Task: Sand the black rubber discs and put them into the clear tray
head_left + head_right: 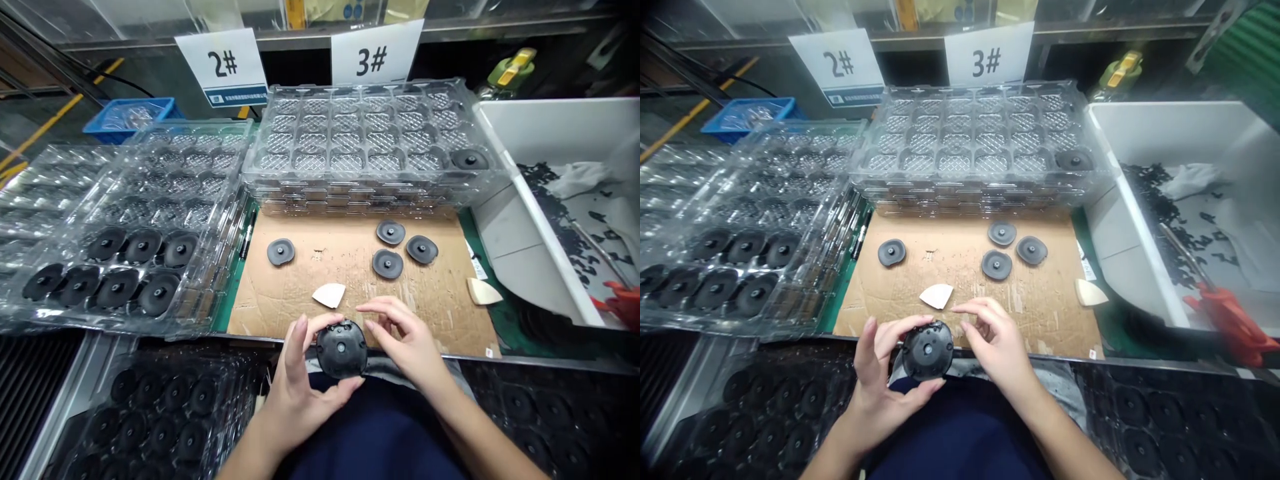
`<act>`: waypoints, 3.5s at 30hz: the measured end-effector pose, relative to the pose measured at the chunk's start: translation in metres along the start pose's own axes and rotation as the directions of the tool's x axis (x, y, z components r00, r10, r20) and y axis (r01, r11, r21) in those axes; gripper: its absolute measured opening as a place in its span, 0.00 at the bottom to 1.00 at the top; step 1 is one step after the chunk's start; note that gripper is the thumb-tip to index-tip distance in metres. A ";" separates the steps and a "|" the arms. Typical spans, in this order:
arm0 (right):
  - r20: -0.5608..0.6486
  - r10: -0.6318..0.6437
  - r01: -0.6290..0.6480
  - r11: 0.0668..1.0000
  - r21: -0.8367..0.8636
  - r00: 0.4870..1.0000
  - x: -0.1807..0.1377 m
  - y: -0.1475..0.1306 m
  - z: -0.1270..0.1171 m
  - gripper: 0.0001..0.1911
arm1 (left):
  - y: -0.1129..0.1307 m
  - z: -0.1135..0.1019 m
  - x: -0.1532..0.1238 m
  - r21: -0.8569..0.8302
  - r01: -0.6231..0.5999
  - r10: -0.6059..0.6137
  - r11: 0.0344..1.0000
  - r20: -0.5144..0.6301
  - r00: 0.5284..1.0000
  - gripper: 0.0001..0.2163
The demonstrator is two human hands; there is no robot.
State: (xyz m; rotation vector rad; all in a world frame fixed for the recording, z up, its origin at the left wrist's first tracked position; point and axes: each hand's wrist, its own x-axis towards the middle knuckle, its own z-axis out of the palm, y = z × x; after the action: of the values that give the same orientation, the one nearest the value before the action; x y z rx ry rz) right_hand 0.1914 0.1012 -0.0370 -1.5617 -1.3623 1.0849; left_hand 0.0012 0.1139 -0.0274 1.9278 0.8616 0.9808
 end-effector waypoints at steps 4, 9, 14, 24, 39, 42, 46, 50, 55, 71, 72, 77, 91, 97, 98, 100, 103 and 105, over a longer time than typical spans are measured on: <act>0.120 0.029 -0.056 0.971 0.231 0.992 -0.007 -0.023 -0.008 0.09 | 0.003 -0.001 -0.001 -0.051 0.078 -0.079 0.996 -0.014 0.997 0.49; 0.468 0.044 -0.227 0.911 0.344 0.883 0.000 -0.044 -0.012 0.10 | 0.006 -0.007 -0.003 -0.159 0.279 -0.276 0.947 0.042 0.960 0.46; 0.651 0.023 -0.400 0.806 0.437 0.759 0.010 -0.055 -0.017 0.10 | 0.010 -0.014 -0.005 -0.339 0.411 -0.359 0.846 0.208 0.910 0.41; 0.686 -0.060 -0.429 0.740 0.519 0.725 -0.001 -0.047 -0.019 0.08 | 0.021 -0.014 0.004 -0.417 0.539 -0.404 0.732 0.371 0.836 0.51; 0.476 0.131 -0.387 0.779 0.493 0.870 -0.027 -0.020 -0.024 0.05 | 0.016 -0.001 0.013 -0.320 0.411 -0.309 0.854 0.325 0.894 0.51; 0.436 0.174 -0.399 0.767 0.503 0.883 -0.030 -0.016 -0.024 0.06 | 0.013 0.003 0.015 -0.352 0.414 -0.305 0.839 0.325 0.895 0.51; 0.422 0.158 -0.366 0.801 0.474 0.893 -0.025 -0.012 -0.028 0.07 | 0.012 0.004 0.024 -0.390 0.481 -0.357 0.785 0.349 0.867 0.47; 0.398 0.132 -0.310 0.851 0.424 0.908 -0.008 -0.004 -0.031 0.10 | 0.007 0.000 0.023 -0.379 0.690 -0.547 0.617 0.424 0.722 0.17; 0.327 -0.097 0.105 0.994 -0.005 0.940 0.055 0.003 -0.016 0.14 | 0.002 -0.008 0.003 -0.459 0.743 -0.791 0.487 0.128 0.598 0.20; 0.495 -0.335 0.473 0.861 -0.185 0.802 0.148 0.040 0.030 0.17 | 0.041 -0.195 0.077 0.354 0.868 -0.517 0.347 -0.700 0.492 0.14; 0.492 -0.328 0.464 0.867 -0.182 0.806 0.148 0.040 0.030 0.18 | 0.038 -0.210 0.088 0.418 0.853 -0.469 0.311 -0.713 0.521 0.14; 0.490 -0.295 0.423 0.889 -0.174 0.820 0.148 0.040 0.030 0.20 | -0.010 -0.280 0.124 0.551 0.822 -0.325 0.143 -0.758 0.565 0.17; 0.487 -0.288 0.364 0.929 -0.068 0.825 0.148 0.044 0.034 0.19 | -0.082 -0.258 0.094 0.662 0.732 -0.017 0.162 -0.739 0.673 0.13; 0.534 -0.252 0.380 0.913 -0.144 0.807 0.151 0.039 0.031 0.19 | -0.061 -0.089 0.063 0.768 0.214 -0.178 0.603 -0.132 0.975 0.18; 0.540 -0.253 0.391 0.907 -0.156 0.803 0.152 0.038 0.031 0.19 | -0.068 -0.067 0.063 0.746 0.217 -0.194 0.630 -0.120 0.974 0.21; 0.552 -0.260 0.417 0.891 -0.179 0.792 0.151 0.032 0.030 0.17 | -0.089 -0.039 0.068 0.704 0.302 -0.218 0.643 -0.210 0.953 0.28; 0.529 -0.259 0.431 0.873 -0.230 0.808 0.138 0.018 0.024 0.15 | -0.120 -0.030 0.085 0.618 0.418 -0.232 0.666 -0.361 0.903 0.37; 0.478 -0.248 0.410 0.871 -0.272 0.843 0.120 0.008 0.016 0.16 | -0.126 -0.031 0.096 0.563 0.455 -0.232 0.690 -0.423 0.876 0.37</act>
State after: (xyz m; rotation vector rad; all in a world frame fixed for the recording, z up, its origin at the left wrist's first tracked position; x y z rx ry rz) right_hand 0.1860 0.2192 -0.0626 -1.2885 -2.1591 1.0269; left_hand -0.0065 0.2610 -0.0938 2.0457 1.9032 0.8232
